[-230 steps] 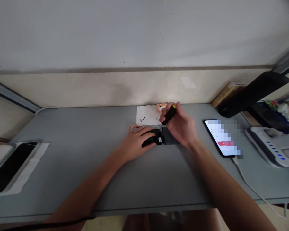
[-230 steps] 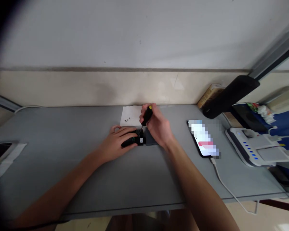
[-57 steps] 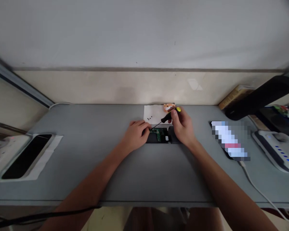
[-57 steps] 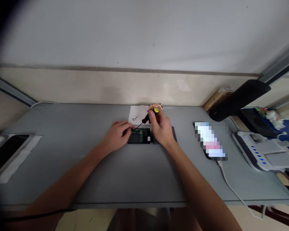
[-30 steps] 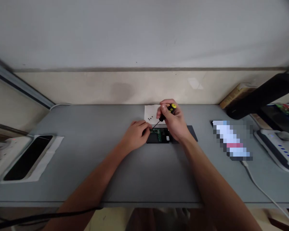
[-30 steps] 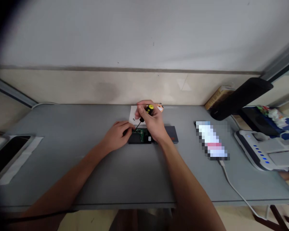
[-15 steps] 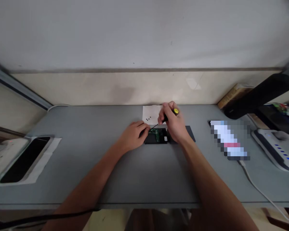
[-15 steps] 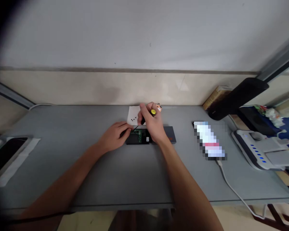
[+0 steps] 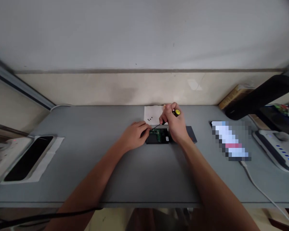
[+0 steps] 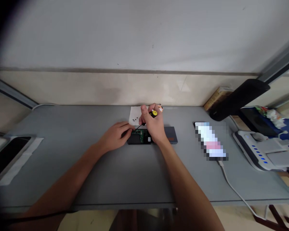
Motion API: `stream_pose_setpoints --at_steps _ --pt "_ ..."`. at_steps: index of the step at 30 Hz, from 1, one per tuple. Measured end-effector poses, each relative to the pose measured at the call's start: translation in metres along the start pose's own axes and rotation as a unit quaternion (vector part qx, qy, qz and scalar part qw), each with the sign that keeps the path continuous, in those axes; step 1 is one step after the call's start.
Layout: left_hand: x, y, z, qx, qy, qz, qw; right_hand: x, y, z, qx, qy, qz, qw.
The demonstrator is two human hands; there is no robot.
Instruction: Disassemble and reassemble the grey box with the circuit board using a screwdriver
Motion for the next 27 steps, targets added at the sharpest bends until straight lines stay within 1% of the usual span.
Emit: stream_pose_setpoints --at_steps 2,6,8,10,12,14,16,17,19,23,25,27 --pt "0.001 0.001 0.000 -0.005 0.002 -0.002 1.000 -0.002 -0.001 0.000 0.001 0.004 -0.003 1.000" --pt "0.003 0.003 0.000 -0.018 0.004 -0.002 1.000 -0.006 -0.004 0.000 -0.023 -0.031 -0.033 0.999" --pt "0.003 0.002 0.000 -0.019 0.005 -0.004 1.000 -0.006 -0.003 0.000 -0.024 -0.039 -0.032 0.998" --pt "0.003 0.002 0.000 -0.019 0.005 -0.008 1.000 -0.004 -0.001 0.000 -0.008 -0.042 -0.037 0.998" --pt "0.004 0.002 0.000 -0.020 0.003 -0.012 1.000 0.000 0.002 -0.001 0.025 -0.039 -0.027 0.999" --pt "0.004 0.002 -0.001 -0.023 -0.001 -0.013 1.000 0.002 0.006 -0.001 0.059 -0.019 0.007 0.998" --pt "0.005 0.003 -0.001 -0.030 -0.002 -0.016 0.999 0.002 0.008 -0.001 0.078 0.014 0.040 0.996" --pt "0.005 0.003 -0.001 -0.033 -0.001 -0.019 0.999 0.002 0.008 -0.001 0.077 0.024 0.043 0.996" --pt "0.005 0.003 -0.001 -0.038 0.002 -0.025 0.999 0.001 0.007 -0.001 0.060 0.023 0.035 0.997" --pt "0.004 0.003 -0.001 -0.033 0.002 -0.026 0.999 0.001 0.004 0.000 0.031 -0.012 0.012 0.999" --pt "0.004 0.003 -0.001 -0.030 0.001 -0.024 0.999 0.001 0.003 0.001 0.025 -0.024 0.005 0.999" --pt "0.004 0.003 -0.001 -0.032 0.001 -0.022 0.999 0.000 0.004 0.001 0.032 -0.016 0.012 0.999"
Point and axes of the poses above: each hand's wrist, its own z-axis away from the middle knuckle, its own y-axis out of the back of the hand, x = y × z, the point moved 5 cm from there along -z, towards the middle knuckle, and after that the axes turned 3 degrees about z, right-handed, at the moved point
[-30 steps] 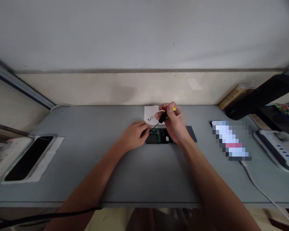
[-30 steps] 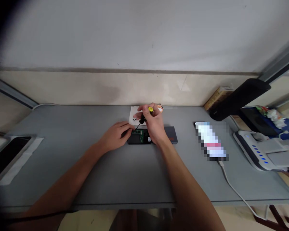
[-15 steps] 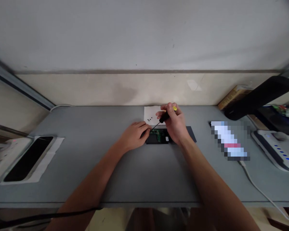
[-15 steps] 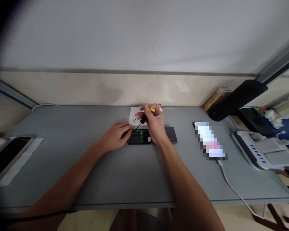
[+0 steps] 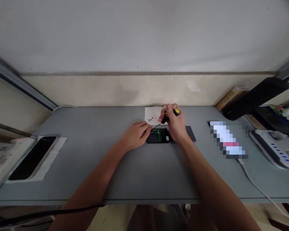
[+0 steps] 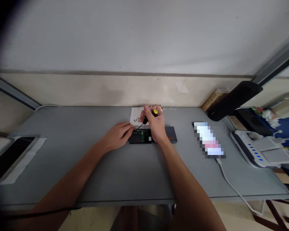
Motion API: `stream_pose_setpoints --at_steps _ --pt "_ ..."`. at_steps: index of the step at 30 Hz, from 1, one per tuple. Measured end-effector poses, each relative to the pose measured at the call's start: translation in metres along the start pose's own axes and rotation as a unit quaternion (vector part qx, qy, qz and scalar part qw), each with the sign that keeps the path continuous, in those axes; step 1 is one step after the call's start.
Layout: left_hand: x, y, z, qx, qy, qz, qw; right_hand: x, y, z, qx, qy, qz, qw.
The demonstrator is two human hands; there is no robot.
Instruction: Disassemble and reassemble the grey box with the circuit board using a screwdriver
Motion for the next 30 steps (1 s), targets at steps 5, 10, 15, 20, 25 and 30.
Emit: stream_pose_setpoints --at_steps 5,10,15,20,25,30 --pt "0.001 0.002 0.000 -0.007 -0.002 0.007 1.000 -0.005 -0.002 -0.002 -0.027 0.015 -0.015 0.999" --pt "0.001 0.002 0.001 -0.002 -0.007 0.008 1.000 0.000 -0.006 0.002 -0.052 -0.036 -0.050 0.997" --pt "0.003 0.004 0.001 -0.005 0.006 0.018 1.000 -0.004 0.001 -0.002 0.028 0.011 -0.009 1.000" --pt "0.002 0.009 0.003 -0.013 0.030 0.060 0.998 -0.058 0.034 -0.006 0.073 0.103 0.006 0.992" --pt "-0.005 0.011 0.010 -0.053 0.063 0.110 0.990 -0.095 0.061 0.018 -0.053 0.114 0.354 0.927" --pt "-0.008 0.012 0.014 -0.087 0.076 0.145 0.983 -0.064 0.085 0.041 -0.277 -0.036 0.647 0.709"
Point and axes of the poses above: each hand's wrist, its own z-axis away from the middle knuckle, its own y-axis out of the back of the hand, x = y × z, the point moved 5 cm from there along -z, towards the middle knuckle, and after that the axes turned 3 degrees about z, right-handed, at the moved point
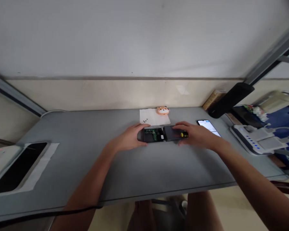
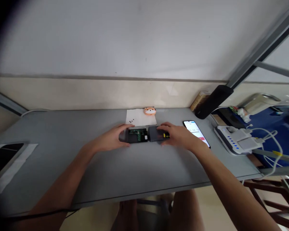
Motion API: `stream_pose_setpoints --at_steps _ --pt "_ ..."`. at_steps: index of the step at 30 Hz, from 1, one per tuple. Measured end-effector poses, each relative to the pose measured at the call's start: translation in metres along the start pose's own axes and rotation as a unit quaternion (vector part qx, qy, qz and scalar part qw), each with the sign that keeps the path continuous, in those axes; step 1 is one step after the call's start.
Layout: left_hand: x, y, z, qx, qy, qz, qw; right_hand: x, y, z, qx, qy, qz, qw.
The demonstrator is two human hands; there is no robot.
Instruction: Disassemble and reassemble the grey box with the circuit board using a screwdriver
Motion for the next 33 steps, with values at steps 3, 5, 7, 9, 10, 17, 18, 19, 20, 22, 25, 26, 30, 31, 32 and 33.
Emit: stream_pose_setpoints --at_steps 3,5,7,9,10,17,18,19,20,22,25,26,30,31,32,33 --pt "0.000 -0.002 -0.001 -0.002 0.024 0.024 0.999 0.015 -0.001 0.002 -0.007 0.009 0.005 1.000" --pt "0.003 -0.004 -0.002 0.000 0.024 0.029 0.999 0.020 0.002 0.000 -0.010 0.009 -0.020 1.000" --pt "0.006 -0.008 -0.004 0.004 0.015 0.027 1.000 0.022 0.004 -0.001 -0.012 -0.011 -0.058 0.998" --pt "0.009 -0.011 -0.006 0.007 0.008 0.018 1.000 0.017 0.002 -0.002 -0.020 -0.017 -0.101 0.995" --pt "0.010 -0.013 -0.007 0.007 0.006 0.014 1.000 0.012 0.000 -0.002 -0.026 -0.010 -0.116 0.993" --pt "0.009 -0.019 -0.012 0.006 0.017 0.001 1.000 -0.014 -0.019 -0.006 -0.019 0.048 -0.035 0.998" --pt "0.009 -0.020 -0.012 0.005 0.022 0.001 1.000 -0.017 -0.021 -0.008 -0.011 0.053 -0.028 0.998" --pt "0.008 -0.020 -0.012 0.004 0.027 -0.001 1.000 -0.019 -0.024 -0.011 -0.007 0.060 -0.026 0.998" --pt "0.008 -0.020 -0.012 0.005 0.031 -0.003 1.000 -0.022 -0.026 -0.013 -0.003 0.067 -0.029 0.997" --pt "0.009 -0.020 -0.011 0.008 0.035 -0.014 0.999 -0.029 -0.030 -0.018 0.001 0.090 -0.047 0.995" --pt "0.013 -0.018 -0.010 0.019 0.008 -0.037 0.999 -0.040 -0.024 -0.021 0.087 0.135 -0.129 0.978" --pt "0.015 -0.018 -0.010 0.021 -0.007 -0.043 0.999 -0.041 -0.018 -0.022 0.144 0.136 -0.173 0.965" --pt "0.023 -0.020 -0.009 0.038 -0.057 -0.064 0.996 -0.022 0.008 -0.026 0.364 0.041 -0.353 0.861" --pt "0.024 -0.020 -0.009 0.045 -0.067 -0.068 0.994 -0.016 0.010 -0.030 0.393 0.016 -0.389 0.833" --pt "0.025 -0.021 -0.008 0.050 -0.076 -0.072 0.993 -0.010 0.010 -0.035 0.406 -0.010 -0.421 0.811" --pt "0.026 -0.022 -0.008 0.053 -0.084 -0.075 0.992 -0.005 0.007 -0.042 0.398 -0.032 -0.443 0.803"
Point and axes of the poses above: each hand's wrist, its own z-axis away from the middle knuckle, its own y-axis out of the back of the hand, x = y × z, the point moved 5 cm from there along -z, towards the middle knuckle, and after that the axes turned 3 degrees about z, right-handed, at the moved point
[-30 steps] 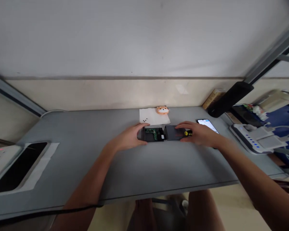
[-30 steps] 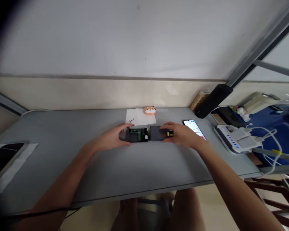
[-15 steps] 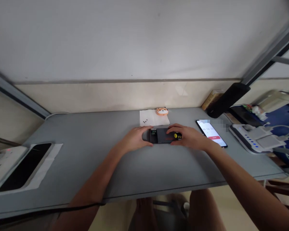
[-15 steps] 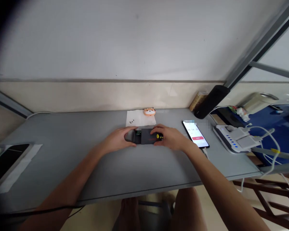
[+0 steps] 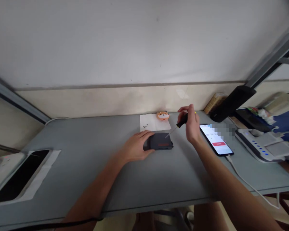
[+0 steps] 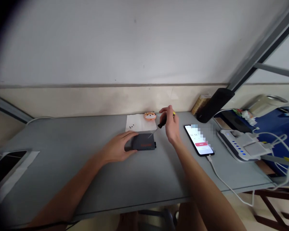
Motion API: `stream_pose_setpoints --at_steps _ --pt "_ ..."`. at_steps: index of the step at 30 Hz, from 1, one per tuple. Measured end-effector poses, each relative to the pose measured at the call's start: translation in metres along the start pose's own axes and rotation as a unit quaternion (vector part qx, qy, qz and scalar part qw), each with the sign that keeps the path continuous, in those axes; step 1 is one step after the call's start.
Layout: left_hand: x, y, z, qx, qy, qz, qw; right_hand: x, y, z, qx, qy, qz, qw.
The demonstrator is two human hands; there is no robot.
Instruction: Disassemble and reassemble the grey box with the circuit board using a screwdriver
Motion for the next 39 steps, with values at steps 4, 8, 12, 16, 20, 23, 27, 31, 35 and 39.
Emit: stream_pose_setpoints --at_steps 4,8,12,16,20,23,27,31,35,39 --pt "0.002 0.000 0.001 0.011 -0.017 -0.011 1.000 0.034 -0.013 -0.008 0.022 -0.091 -0.055 0.994" --pt "0.001 0.004 0.001 0.018 -0.020 -0.023 0.999 0.060 -0.027 0.001 -0.004 -0.166 -0.113 0.980" --pt "-0.001 0.008 0.000 0.017 -0.013 -0.028 0.999 0.061 -0.033 0.007 -0.079 -0.145 -0.058 0.985" --pt "-0.005 0.008 -0.002 0.022 0.014 -0.014 1.000 0.060 -0.035 0.009 -0.120 -0.129 -0.025 0.984" --pt "-0.009 0.007 -0.003 0.022 0.070 0.016 0.997 0.061 -0.035 0.009 -0.125 -0.127 -0.012 0.984" --pt "-0.012 0.007 -0.003 0.023 0.101 0.055 0.993 0.062 -0.033 0.009 -0.108 -0.133 -0.026 0.985" --pt "-0.015 0.007 -0.003 0.041 0.128 0.092 0.987 0.063 -0.028 0.008 -0.065 -0.166 -0.085 0.980" --pt "-0.019 0.004 -0.002 0.063 0.120 0.093 0.986 0.059 -0.025 0.006 -0.053 -0.193 -0.177 0.964" --pt "-0.018 0.010 0.000 0.126 0.069 0.081 0.986 0.052 -0.025 0.006 -0.077 -0.203 -0.196 0.956" --pt "-0.009 0.018 0.004 0.158 -0.002 0.014 0.987 0.046 -0.027 0.010 -0.099 -0.202 -0.188 0.956"
Point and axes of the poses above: each hand's wrist, its own z-axis away from the middle knuckle, its own y-axis out of the back of the hand, x = y × z, the point moved 5 cm from there along -z, towards the middle knuckle, and after that the axes turned 3 degrees about z, right-handed, at the moved point
